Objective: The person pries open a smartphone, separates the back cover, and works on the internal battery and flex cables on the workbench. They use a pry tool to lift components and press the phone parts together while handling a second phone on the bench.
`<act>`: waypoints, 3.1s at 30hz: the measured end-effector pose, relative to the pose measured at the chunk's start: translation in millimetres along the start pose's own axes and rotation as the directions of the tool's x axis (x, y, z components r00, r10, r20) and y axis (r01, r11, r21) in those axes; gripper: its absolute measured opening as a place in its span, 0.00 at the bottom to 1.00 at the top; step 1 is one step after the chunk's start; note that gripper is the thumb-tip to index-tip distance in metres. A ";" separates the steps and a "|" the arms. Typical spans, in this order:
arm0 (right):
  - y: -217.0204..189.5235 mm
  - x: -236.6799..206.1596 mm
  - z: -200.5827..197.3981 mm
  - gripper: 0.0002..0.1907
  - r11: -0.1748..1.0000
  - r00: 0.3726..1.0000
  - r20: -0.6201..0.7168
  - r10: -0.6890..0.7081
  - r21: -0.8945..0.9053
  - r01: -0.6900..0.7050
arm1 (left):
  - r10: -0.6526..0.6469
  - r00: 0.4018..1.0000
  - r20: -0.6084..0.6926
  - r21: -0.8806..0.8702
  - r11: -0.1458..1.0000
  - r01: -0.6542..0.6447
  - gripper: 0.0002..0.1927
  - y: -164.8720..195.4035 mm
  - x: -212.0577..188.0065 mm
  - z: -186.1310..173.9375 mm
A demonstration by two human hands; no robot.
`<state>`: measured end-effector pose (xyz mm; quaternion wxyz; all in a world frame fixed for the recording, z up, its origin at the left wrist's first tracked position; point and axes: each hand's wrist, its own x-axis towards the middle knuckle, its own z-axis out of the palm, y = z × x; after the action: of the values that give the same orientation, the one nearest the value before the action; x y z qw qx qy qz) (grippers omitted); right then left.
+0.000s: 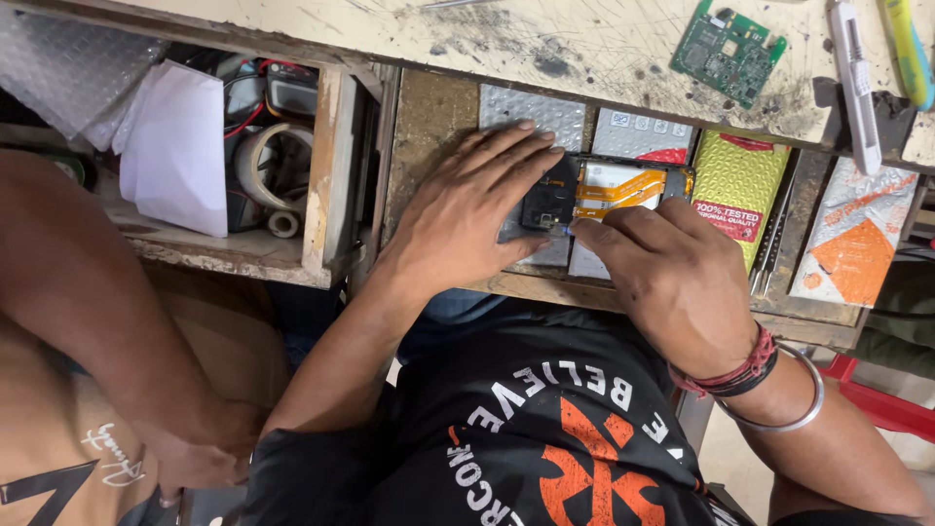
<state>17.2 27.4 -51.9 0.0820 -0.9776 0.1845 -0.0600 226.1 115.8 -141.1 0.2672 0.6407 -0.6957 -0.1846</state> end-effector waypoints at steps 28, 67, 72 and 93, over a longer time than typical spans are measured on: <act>-53.6 32.2 -4.5 0.06 0.938 0.980 0.192 -0.046 -0.328 0.108 | 0.014 1.000 -0.028 0.048 0.999 -0.013 0.40 -3.9 -11.8 1.3; -21.4 37.7 -5.5 0.12 0.875 0.885 0.104 -0.455 -0.131 0.465 | 0.088 0.988 -0.129 0.113 0.991 -0.073 0.29 25.6 10.1 -6.4; -27.6 46.7 -9.5 0.13 0.851 0.904 0.284 -0.320 -0.334 0.406 | 0.052 0.993 -0.103 0.085 0.995 -0.043 0.30 22.5 8.7 -4.6; -31.7 76.0 -18.6 0.07 0.756 0.782 0.535 -0.320 -0.353 0.551 | 0.011 0.993 -0.119 0.032 0.999 -0.007 0.36 -9.9 -17.4 7.6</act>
<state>95.8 25.8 -21.3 -0.1463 -0.9673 -0.0700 0.1948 229.9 131.3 -155.4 0.2989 0.6515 -0.6843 -0.1340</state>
